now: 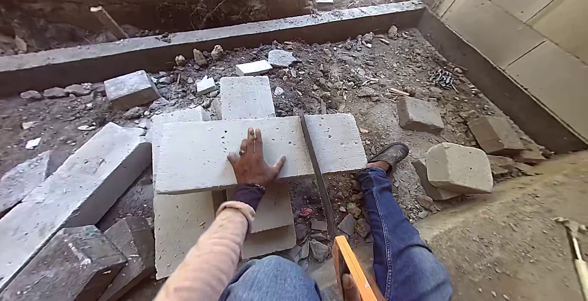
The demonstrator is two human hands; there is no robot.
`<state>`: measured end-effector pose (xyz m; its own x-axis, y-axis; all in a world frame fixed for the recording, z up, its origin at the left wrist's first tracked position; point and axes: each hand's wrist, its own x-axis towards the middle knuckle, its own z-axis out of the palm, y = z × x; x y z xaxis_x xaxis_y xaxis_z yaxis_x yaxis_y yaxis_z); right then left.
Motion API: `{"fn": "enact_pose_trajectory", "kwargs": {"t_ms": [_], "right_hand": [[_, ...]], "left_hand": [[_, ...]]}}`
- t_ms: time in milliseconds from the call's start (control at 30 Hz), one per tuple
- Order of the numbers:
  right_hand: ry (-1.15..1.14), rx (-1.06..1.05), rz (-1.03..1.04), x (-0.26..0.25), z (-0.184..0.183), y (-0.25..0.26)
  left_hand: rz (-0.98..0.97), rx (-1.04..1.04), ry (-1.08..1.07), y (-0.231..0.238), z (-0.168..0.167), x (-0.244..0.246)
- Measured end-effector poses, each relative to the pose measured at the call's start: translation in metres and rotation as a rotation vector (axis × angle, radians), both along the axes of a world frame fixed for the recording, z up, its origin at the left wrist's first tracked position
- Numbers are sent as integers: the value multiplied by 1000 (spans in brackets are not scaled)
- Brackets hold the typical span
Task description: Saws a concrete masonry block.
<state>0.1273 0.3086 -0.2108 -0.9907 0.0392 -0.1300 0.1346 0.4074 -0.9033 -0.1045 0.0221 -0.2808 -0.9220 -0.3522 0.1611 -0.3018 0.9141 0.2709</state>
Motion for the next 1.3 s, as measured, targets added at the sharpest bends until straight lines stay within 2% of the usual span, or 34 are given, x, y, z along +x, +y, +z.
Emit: {"fn": "enact_pose_trajectory", "kwargs": {"t_ms": [133, 200, 267, 333, 400, 433, 567, 633, 700, 833, 900, 1000, 1067, 1133, 1233, 1300], "right_hand": [[141, -53, -51, -92, -4, -48], [134, -23, -42, -104, -6, -58], [104, 16, -29, -81, -11, -45], [84, 79, -7, -35, -8, -20], [51, 62, 18, 0, -7, 1], [44, 28, 28, -1, -9, 4], [119, -2, -16, -104, -7, -32], [90, -34, -7, -129, -2, -41], [90, -33, 23, -103, -11, -30], [95, -56, 43, 0, -32, 11], [101, -90, 50, -10, -33, 7], [168, -32, -17, -96, -23, -31], [133, -14, -10, -121, -17, -43], [109, -13, 22, -102, -26, -31], [107, -9, 43, -29, -30, 10], [84, -50, 82, -7, -28, 22]], "left_hand": [[-23, 20, 104, -17, 0, -4], [65, 89, 157, -20, 2, -5], [151, 112, 150, -19, 1, -4], [160, 74, 112, -15, 0, -7], [145, 17, 69, -14, -1, -14], [148, -7, 53, -14, -4, -15], [165, 3, 53, -13, -6, -15], [192, 28, 66, -16, -3, -16], [204, 36, 70, -15, -3, -12], [184, 5, 80, -13, -6, -13], [181, -19, 77, -13, -8, -15], [175, -21, 71, -12, -10, -14], [194, -3, 76, -15, -9, -14], [210, -2, 76, -16, -9, -12], [205, -4, 84, -10, -6, -12], [171, -14, 84, -9, -3, -12]]}}
